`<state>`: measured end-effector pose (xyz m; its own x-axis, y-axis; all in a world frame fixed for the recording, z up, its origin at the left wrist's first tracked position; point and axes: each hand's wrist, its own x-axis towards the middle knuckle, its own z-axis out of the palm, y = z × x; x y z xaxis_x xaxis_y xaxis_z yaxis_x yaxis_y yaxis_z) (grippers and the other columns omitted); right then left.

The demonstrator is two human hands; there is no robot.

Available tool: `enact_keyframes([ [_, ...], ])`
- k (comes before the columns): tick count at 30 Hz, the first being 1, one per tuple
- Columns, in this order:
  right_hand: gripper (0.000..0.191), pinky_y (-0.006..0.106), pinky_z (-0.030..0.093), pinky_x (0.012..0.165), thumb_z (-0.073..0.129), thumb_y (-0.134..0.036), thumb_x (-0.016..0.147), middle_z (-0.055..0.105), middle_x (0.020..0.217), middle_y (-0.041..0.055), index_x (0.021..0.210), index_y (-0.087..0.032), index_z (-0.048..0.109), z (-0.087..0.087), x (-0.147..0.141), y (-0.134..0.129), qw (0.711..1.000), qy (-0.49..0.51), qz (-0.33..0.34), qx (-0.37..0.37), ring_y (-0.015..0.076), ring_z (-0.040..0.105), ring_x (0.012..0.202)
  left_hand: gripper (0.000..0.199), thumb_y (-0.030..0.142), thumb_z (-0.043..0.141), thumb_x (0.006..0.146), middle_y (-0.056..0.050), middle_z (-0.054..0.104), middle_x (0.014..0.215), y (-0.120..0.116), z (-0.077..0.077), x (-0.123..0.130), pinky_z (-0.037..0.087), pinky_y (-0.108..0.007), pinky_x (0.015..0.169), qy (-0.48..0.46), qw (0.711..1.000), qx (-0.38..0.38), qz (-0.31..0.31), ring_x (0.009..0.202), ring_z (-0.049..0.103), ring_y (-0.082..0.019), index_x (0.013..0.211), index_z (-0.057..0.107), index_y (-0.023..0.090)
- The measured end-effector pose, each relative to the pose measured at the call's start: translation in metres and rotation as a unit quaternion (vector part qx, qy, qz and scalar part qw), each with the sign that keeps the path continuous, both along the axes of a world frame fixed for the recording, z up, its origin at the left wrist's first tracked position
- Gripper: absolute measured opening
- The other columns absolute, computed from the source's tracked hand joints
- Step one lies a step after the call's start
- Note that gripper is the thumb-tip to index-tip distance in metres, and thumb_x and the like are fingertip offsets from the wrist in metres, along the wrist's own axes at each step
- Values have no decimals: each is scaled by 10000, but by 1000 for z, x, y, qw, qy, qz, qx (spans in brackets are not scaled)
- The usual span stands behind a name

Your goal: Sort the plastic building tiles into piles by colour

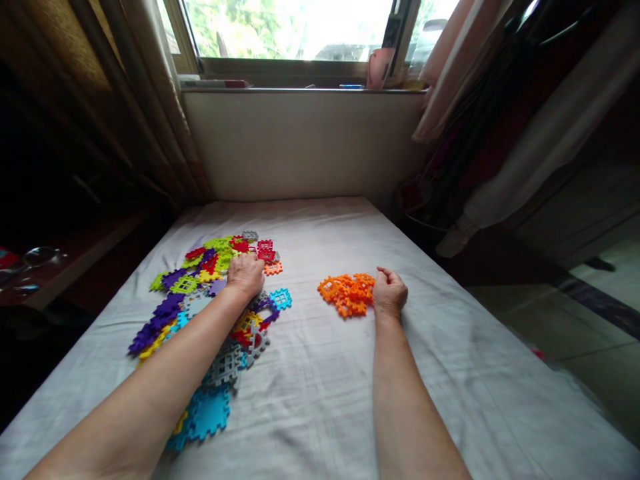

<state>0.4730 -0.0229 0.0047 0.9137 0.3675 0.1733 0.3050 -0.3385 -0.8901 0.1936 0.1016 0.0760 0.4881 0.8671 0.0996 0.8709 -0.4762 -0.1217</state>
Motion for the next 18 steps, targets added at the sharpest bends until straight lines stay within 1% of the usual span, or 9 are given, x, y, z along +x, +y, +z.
enact_keyframes([
  [2,473,279,479,653,425,-308,776,746,817,91,1075,-131,747,0,0,0,1000,0,1,-2,225,666,736,292,244,504,823,-170,652,1087,1,-2,6,408,-441,846,5,1000,-2,-7,1055,567,-337,983,741,184],
  [6,465,273,481,649,427,-308,778,742,787,82,1058,-130,753,-3,2,1,1000,-8,3,-4,224,672,740,297,241,478,852,-197,666,1025,3,-5,17,411,-451,843,14,1000,-7,-13,1029,583,-341,905,752,138],
  [8,462,269,481,643,428,-303,776,737,758,77,1052,-127,755,-5,4,2,1000,-11,1,-2,221,674,730,278,237,496,847,-195,668,1028,2,-5,19,413,-453,853,13,1000,-6,-20,1025,586,-336,899,749,134],
  [10,459,269,480,638,431,-302,771,732,740,73,1042,-127,758,-7,5,3,1000,-9,-2,9,219,674,719,262,274,521,851,-175,668,1054,0,-4,18,418,-449,874,8,999,-5,-35,1034,581,-326,902,746,150],
  [12,453,272,479,634,434,-308,763,729,731,68,1022,-132,761,-9,6,5,999,-5,-6,31,218,671,705,254,329,546,856,-144,665,1083,-6,-3,20,426,-435,894,-21,998,-5,-61,1044,577,-307,913,743,179],
  [14,446,278,478,631,437,-316,754,726,720,61,998,-138,764,-11,6,6,998,-4,-9,56,217,665,690,234,344,559,862,-101,666,1097,-15,-1,28,433,-402,913,-55,994,-7,-91,1049,581,-270,942,739,218],
  [16,438,281,475,627,441,-322,746,721,705,55,978,-142,767,-13,6,7,997,-3,-13,74,215,658,671,210,317,564,869,-67,673,1095,-27,1,42,439,-372,921,-90,988,-16,-124,1039,591,-236,970,734,248],
  [18,433,281,473,621,446,-327,743,717,692,52,965,-144,769,-14,7,7,997,1,-14,81,212,652,656,198,298,570,874,-59,682,1086,-39,2,62,449,-368,912,-124,980,-28,-155,1018,604,-229,973,735,253],
])
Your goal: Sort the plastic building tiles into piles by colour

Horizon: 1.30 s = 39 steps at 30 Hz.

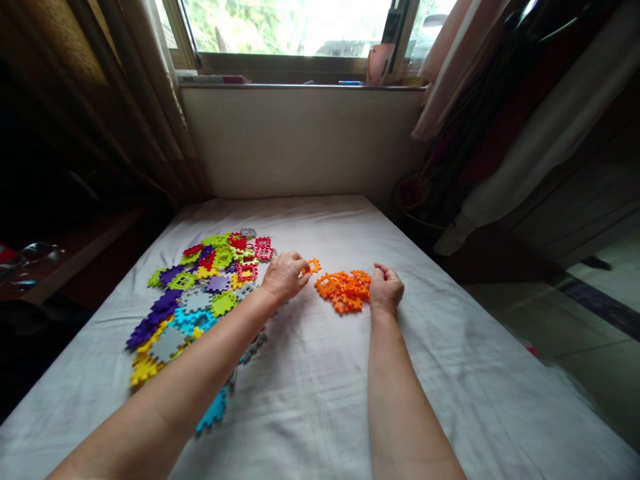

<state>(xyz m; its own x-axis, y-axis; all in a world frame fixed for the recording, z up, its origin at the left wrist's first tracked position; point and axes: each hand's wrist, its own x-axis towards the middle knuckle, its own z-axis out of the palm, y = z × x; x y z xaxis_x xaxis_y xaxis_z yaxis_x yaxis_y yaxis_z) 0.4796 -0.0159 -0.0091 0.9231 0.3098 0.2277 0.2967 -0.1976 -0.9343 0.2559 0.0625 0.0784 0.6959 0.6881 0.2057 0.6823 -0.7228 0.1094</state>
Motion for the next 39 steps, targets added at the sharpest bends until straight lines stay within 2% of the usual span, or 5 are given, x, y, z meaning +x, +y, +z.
enact_keyframes([
  [6,433,278,463,600,451,-339,743,707,676,50,962,-146,771,-2,2,0,1000,3,0,2,210,645,640,155,276,635,850,-86,707,1047,-26,-1,54,482,-369,845,-42,998,-18,-51,963,637,-241,943,752,234],
  [10,446,272,453,585,445,-344,742,699,663,45,976,-145,769,-1,1,0,1000,0,-2,0,200,629,614,200,326,629,872,-97,722,1032,-38,-7,50,496,-369,828,-37,997,-24,-63,926,655,-235,999,745,224],
  [16,459,287,442,585,425,-323,725,697,662,61,968,-133,765,7,-4,-2,1000,2,-2,-27,208,601,601,206,339,572,902,-67,732,1048,-51,-18,-43,467,-406,931,-88,994,33,-53,996,650,-232,1011,714,237],
  [25,361,404,441,942,427,-231,801,703,1072,149,978,-149,731,21,-32,-6,973,-224,11,-45,276,609,1034,357,513,497,855,-42,749,1020,-30,-16,-241,496,-351,909,-178,958,72,215,976,671,-234,956,722,255],
  [39,679,604,197,1094,561,-598,830,391,1490,186,1387,-215,490,10,-101,-47,864,-427,150,-221,358,290,1389,456,554,486,770,-85,757,911,-18,-75,-295,534,-356,845,-450,806,-8,385,913,694,-263,950,713,201],
])
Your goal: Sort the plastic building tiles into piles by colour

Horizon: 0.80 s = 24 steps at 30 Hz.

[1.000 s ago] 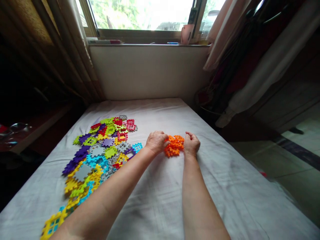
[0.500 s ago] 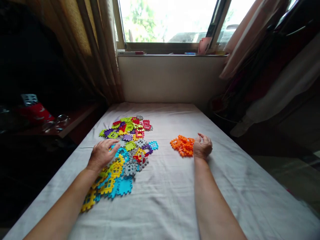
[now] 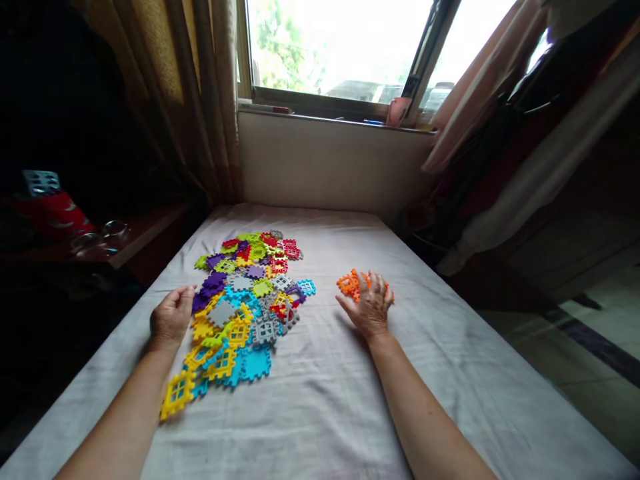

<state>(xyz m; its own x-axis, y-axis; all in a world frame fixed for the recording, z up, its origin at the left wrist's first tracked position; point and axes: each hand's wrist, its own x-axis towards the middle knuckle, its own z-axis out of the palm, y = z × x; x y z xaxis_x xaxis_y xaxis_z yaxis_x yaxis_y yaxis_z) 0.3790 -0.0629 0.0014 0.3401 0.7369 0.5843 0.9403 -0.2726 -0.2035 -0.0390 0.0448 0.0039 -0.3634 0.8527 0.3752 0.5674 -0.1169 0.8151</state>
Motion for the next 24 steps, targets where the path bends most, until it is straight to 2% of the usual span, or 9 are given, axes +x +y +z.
enact_keyframes([
  [3,631,572,208,1117,554,-568,860,402,1496,171,1387,-224,507,6,-34,1,994,1,105,-9,346,299,1404,406,524,501,774,-69,759,874,4,5,8,528,-336,798,6,1000,12,27,884,691,-251,919,719,214],
  [5,696,553,240,1119,582,-614,833,381,1518,172,1409,-232,496,10,-63,-2,979,6,202,-35,349,305,1409,356,481,514,775,-64,754,836,7,11,19,521,-329,771,-2,998,25,53,851,688,-244,883,720,212],
  [8,906,564,233,1134,659,-731,710,327,1561,168,1458,-266,444,14,-104,-9,925,-8,367,-98,364,293,1425,308,415,501,788,-71,743,811,13,17,35,516,-331,745,-35,994,47,94,811,681,-237,843,711,197],
  [10,1011,585,202,1145,681,-780,642,307,1577,161,1482,-287,408,16,-123,-12,889,-14,437,-134,373,273,1437,304,392,479,807,-74,743,827,18,18,42,515,-330,742,-49,991,57,113,807,680,-229,849,705,192],
  [13,992,608,181,1144,683,-773,651,322,1572,161,1476,-290,418,17,-137,-4,882,2,444,-161,371,281,1437,308,379,469,823,-75,747,870,25,15,46,516,-317,754,-65,988,66,123,827,682,-214,879,702,186],
  [17,787,611,186,1138,665,-661,768,403,1523,175,1418,-250,500,19,-142,22,924,48,345,-155,353,348,1404,335,391,458,825,-80,744,904,31,10,44,524,-309,775,-102,985,69,122,843,686,-202,915,693,171],
  [20,732,600,182,1143,657,-631,792,432,1504,170,1391,-232,526,20,-145,29,942,71,300,-132,346,358,1398,354,399,438,828,-87,738,943,34,7,40,532,-306,793,-131,982,69,116,877,687,-198,934,679,162],
  [22,763,580,166,1157,647,-666,780,423,1512,160,1396,-235,519,21,-150,22,936,65,326,-113,337,348,1405,353,394,429,828,-90,734,955,34,7,39,534,-308,801,-145,980,70,115,897,686,-199,933,671,160],
  [24,845,564,122,1176,635,-743,734,391,1538,141,1416,-264,494,22,-159,9,911,36,398,-101,331,315,1425,348,391,430,825,-90,734,945,33,8,40,534,-317,813,-153,979,70,114,903,685,-203,921,672,161],
])
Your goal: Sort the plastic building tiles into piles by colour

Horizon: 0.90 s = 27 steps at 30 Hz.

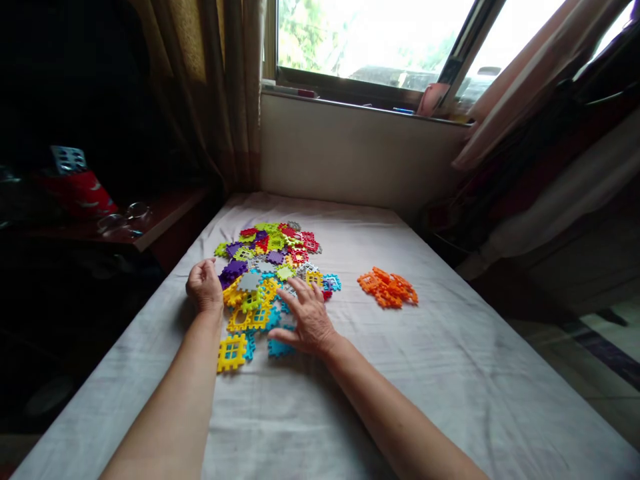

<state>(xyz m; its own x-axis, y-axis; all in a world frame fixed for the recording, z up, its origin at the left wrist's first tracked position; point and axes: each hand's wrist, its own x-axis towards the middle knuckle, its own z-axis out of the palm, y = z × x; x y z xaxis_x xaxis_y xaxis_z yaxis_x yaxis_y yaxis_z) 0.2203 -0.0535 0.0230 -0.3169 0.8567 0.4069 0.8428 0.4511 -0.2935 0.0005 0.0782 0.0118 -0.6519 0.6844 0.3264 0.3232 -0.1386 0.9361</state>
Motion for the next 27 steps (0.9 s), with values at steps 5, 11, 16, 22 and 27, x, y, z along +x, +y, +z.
enact_keyframes([
  [5,904,553,43,1193,588,-821,699,348,1567,118,1443,-327,448,3,-29,-11,991,-42,127,11,313,253,1458,336,398,449,814,-84,735,936,-5,2,3,527,-341,863,-8,1000,8,-4,919,684,-213,899,680,169],
  [11,604,573,76,1178,583,-639,846,427,1518,109,1352,-311,556,2,-30,28,999,-38,7,3,307,338,1413,315,377,454,795,-82,730,909,1,-2,-1,542,-331,853,-43,999,12,-32,931,692,-214,876,674,166],
  [16,532,518,88,1192,588,-564,869,488,1475,81,1335,-310,567,-1,-18,30,999,-23,-5,44,269,375,1390,348,423,454,820,-76,739,915,7,-11,-6,542,-320,861,-6,999,5,-47,926,698,-205,894,688,176],
  [22,442,517,128,1169,548,-476,906,501,1457,82,1311,-304,587,5,40,8,989,-35,-103,100,274,378,1379,357,428,459,827,-76,748,925,3,-11,-6,538,-318,847,18,999,5,-48,922,698,-207,909,702,180],
  [27,710,645,182,1081,616,-583,804,362,1524,189,1408,-235,481,1,137,-4,912,-89,-400,31,385,264,1410,366,449,461,825,-66,747,899,-1,-9,-5,532,-323,851,34,998,-5,-54,909,696,-213,893,708,187],
])
